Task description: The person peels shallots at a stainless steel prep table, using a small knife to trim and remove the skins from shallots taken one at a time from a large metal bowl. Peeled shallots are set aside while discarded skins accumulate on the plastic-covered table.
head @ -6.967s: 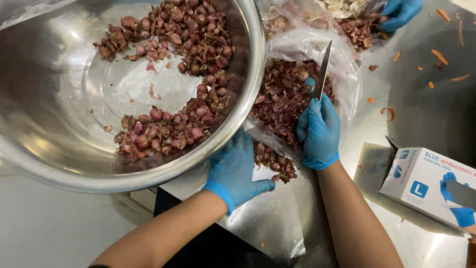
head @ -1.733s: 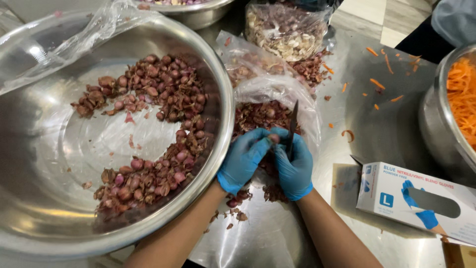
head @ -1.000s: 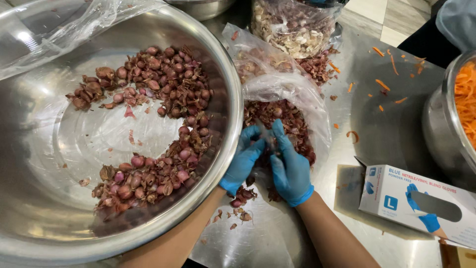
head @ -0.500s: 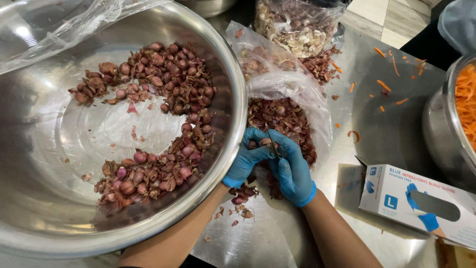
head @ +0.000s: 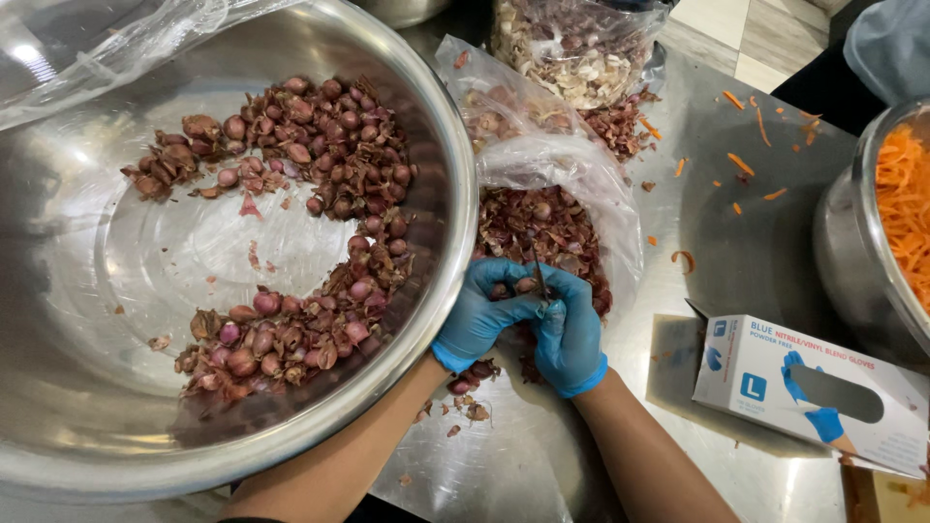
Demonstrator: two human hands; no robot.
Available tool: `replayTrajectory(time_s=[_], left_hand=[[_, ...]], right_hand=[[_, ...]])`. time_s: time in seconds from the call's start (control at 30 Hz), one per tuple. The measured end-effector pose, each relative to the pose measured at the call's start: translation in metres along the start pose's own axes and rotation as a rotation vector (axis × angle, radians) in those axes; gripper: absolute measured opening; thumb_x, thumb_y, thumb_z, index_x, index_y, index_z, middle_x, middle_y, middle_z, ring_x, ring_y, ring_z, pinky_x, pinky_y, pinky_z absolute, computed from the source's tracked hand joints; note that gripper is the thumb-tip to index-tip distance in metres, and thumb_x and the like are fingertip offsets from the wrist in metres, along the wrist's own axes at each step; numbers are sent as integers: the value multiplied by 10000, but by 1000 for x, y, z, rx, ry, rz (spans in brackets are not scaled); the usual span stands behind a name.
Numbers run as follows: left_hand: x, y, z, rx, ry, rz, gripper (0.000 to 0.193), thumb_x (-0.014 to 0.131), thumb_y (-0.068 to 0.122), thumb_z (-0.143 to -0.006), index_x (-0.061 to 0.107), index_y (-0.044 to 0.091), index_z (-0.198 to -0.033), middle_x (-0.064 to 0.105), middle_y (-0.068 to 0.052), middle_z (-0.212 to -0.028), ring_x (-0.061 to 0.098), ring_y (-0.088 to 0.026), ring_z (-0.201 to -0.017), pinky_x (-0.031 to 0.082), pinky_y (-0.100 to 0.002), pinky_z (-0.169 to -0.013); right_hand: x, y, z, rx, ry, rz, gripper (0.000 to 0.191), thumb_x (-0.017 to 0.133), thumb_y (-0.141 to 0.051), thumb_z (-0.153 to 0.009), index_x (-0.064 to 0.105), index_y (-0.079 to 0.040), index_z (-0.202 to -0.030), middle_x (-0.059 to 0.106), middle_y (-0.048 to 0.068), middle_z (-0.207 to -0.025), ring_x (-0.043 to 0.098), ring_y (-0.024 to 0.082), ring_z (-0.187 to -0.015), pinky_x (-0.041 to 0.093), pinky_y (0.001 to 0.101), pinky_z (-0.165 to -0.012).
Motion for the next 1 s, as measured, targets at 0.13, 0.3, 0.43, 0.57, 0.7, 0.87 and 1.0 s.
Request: replayTrajectory(time_s=[0.13,0.3,0.43,0.57,0.7,0.87,1.0], left_hand=[[1,4,-2,-64,-19,-66,131,794,94,-882,739,45,-991,721,8,-901,637,-76,-820,546,-242,-759],[-5,27,-9,100,-82,-562,236,803,196,-924,735,71,-1112,711,-20,-984,685,-119,-895,560,-313,-802],[-3,34,-10,185,-55,-569,464,774,206,-913,638,83,-1339,666,-17,-1000,653,-119,-928,548,-301,-846],[-2,29,-8,169,26,-446,487,860,204,-821,620,68,-1222,673,-19,-971,639,-116,-921,544,-288,-875],[-6,21,-8,202,88,-451,271,791,158,-908,681,41,-1125,690,-11,-1003,645,-88,-948,548,-255,-882],[-15,-5,-11,-35,88,-241,140,706,135,-1011,736,18,-1081,641,-12,-883,527,-75,-756,442,-245,-666],[-21,-13,-13,-66,134,-87,161,736,130,-1019,736,3,-1118,634,2,-908,528,-75,-795,441,-242,-706]], right_hand=[[-5,2,-2,49,25,85,416,390,-371,-1130,468,-12,-1325,661,83,-1097,577,96,-826,506,243,-724],[-9,7,-8,179,-10,-94,322,417,-362,-1137,487,-56,-1210,538,-1,-822,445,52,-663,409,215,-592],[-4,13,-10,368,59,-291,283,409,-341,-1118,502,-78,-1166,534,-5,-792,432,52,-613,381,215,-531],[-2,17,-13,476,142,-351,258,409,-336,-1113,509,-100,-1140,514,6,-751,420,63,-555,365,217,-483],[-1,17,-16,521,150,-537,250,408,-338,-1117,501,-106,-1124,522,16,-775,430,74,-580,374,228,-478],[-1,16,-20,553,177,-588,236,401,-327,-1113,488,-108,-1103,525,21,-792,428,79,-585,365,230,-468],[-4,10,-24,561,240,-553,273,367,-327,-1117,529,-108,-1133,493,10,-745,388,75,-534,339,220,-441]])
Point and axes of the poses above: each hand's wrist, its own z-axis away from the middle knuckle, its own x-axis out of the palm, y = z × x, the point moved 5 cm from there along -z, towards the middle knuckle
